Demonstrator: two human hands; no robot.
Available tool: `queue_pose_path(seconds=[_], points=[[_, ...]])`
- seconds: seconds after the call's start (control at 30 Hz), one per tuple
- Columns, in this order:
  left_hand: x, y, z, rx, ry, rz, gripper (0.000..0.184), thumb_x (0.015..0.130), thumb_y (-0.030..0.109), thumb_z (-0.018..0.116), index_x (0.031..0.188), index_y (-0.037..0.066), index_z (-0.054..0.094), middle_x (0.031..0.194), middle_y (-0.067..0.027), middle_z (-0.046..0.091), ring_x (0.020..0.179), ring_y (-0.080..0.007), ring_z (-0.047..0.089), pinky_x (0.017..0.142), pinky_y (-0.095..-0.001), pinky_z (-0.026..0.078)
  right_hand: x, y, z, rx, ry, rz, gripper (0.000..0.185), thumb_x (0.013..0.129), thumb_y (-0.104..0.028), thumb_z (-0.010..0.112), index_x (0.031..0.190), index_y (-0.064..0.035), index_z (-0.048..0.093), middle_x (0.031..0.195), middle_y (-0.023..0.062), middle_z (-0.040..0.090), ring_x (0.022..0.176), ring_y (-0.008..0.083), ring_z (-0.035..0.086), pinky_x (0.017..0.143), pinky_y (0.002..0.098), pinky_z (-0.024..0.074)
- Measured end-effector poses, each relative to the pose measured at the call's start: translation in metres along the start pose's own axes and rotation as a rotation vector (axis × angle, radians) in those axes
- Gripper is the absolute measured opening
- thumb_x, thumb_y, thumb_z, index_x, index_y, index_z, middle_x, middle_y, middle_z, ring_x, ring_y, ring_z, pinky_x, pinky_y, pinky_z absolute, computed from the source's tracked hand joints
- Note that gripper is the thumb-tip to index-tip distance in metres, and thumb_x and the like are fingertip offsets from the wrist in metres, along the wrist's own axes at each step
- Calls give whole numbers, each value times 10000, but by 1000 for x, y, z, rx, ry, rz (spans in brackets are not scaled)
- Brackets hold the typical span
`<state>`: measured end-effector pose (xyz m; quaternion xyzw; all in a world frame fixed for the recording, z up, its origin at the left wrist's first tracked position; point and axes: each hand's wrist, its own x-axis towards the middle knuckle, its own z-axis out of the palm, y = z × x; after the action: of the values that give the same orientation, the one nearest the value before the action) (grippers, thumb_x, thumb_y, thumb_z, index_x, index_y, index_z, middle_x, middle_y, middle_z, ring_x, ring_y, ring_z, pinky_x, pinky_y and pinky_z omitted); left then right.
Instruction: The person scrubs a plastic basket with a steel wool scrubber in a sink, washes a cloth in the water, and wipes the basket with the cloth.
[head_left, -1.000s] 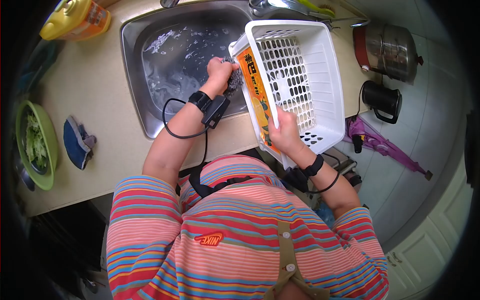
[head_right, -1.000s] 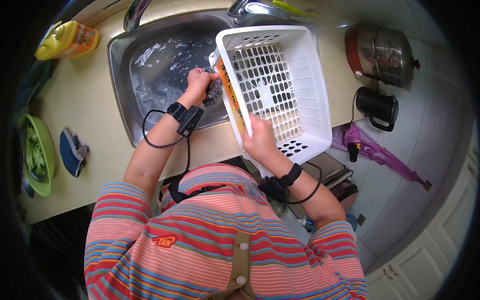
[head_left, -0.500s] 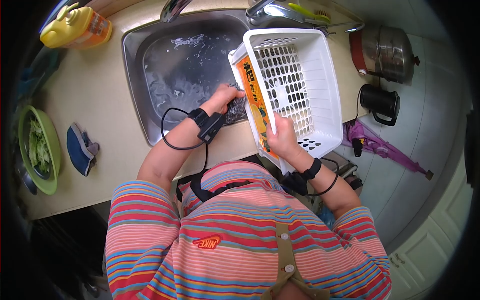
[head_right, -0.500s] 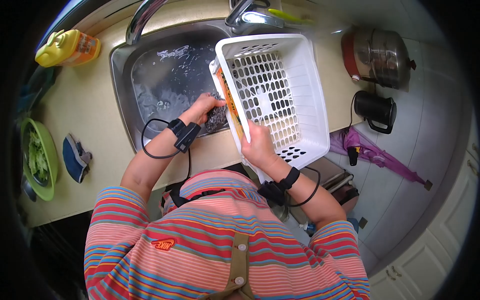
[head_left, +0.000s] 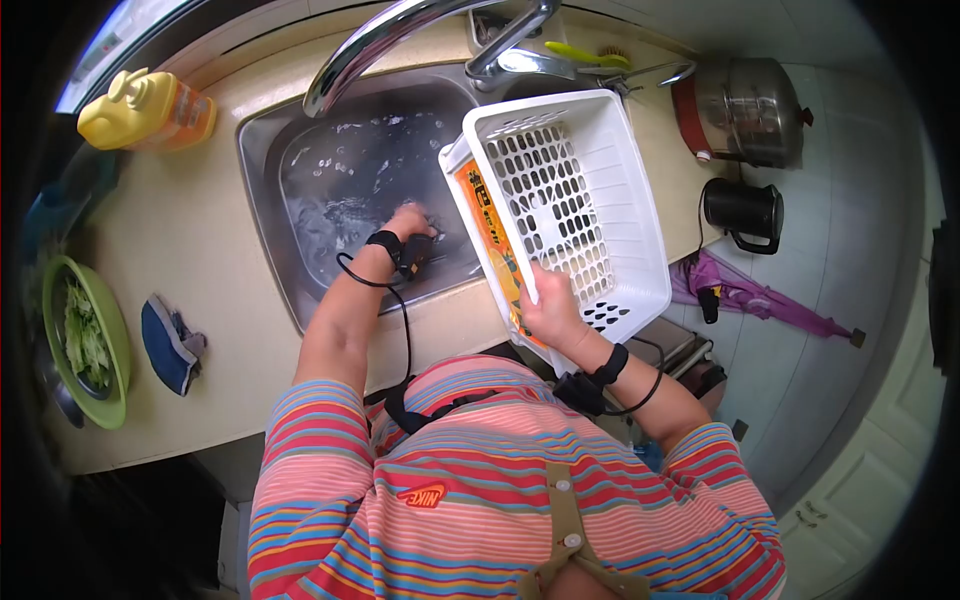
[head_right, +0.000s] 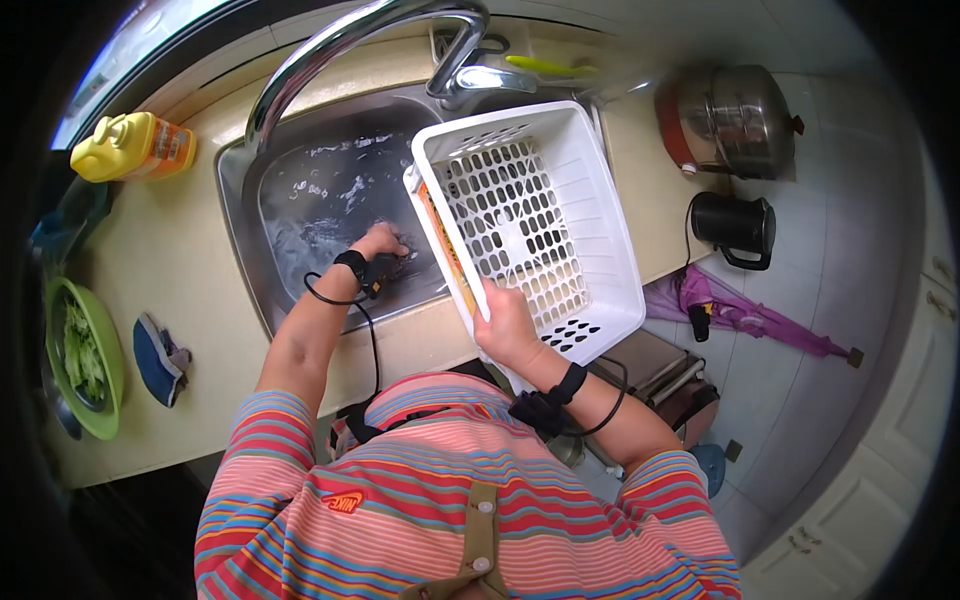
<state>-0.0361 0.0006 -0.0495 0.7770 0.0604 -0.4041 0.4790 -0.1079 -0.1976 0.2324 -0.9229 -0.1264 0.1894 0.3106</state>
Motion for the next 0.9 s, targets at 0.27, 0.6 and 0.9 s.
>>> queue_pose_path(seconds=[0.27,0.6,0.9], points=[[-43,31,-52,-1715,70,249,194,907,91,546,1092,33,552,1041,-58,622,956,-181,586,878,-335,463,0,-4,-2,38,69,-10,243,711,25,512,943,14,583,612,228,538,565,386,576,512,408,446],[-44,85,-58,-1291,56,224,502,780,-69,607,1230,113,480,1044,-75,590,954,-188,581,804,-359,517,1,2,2,40,-6,-25,506,662,26,501,1167,-2,518,699,245,583,665,412,588,638,454,491],[-34,83,-72,-907,108,303,438,697,-30,609,1131,-19,550,883,-73,640,718,-153,618,652,-298,515,2,-1,-1,26,-36,-10,454,653,30,505,1106,25,534,701,249,585,679,420,588,647,457,490]])
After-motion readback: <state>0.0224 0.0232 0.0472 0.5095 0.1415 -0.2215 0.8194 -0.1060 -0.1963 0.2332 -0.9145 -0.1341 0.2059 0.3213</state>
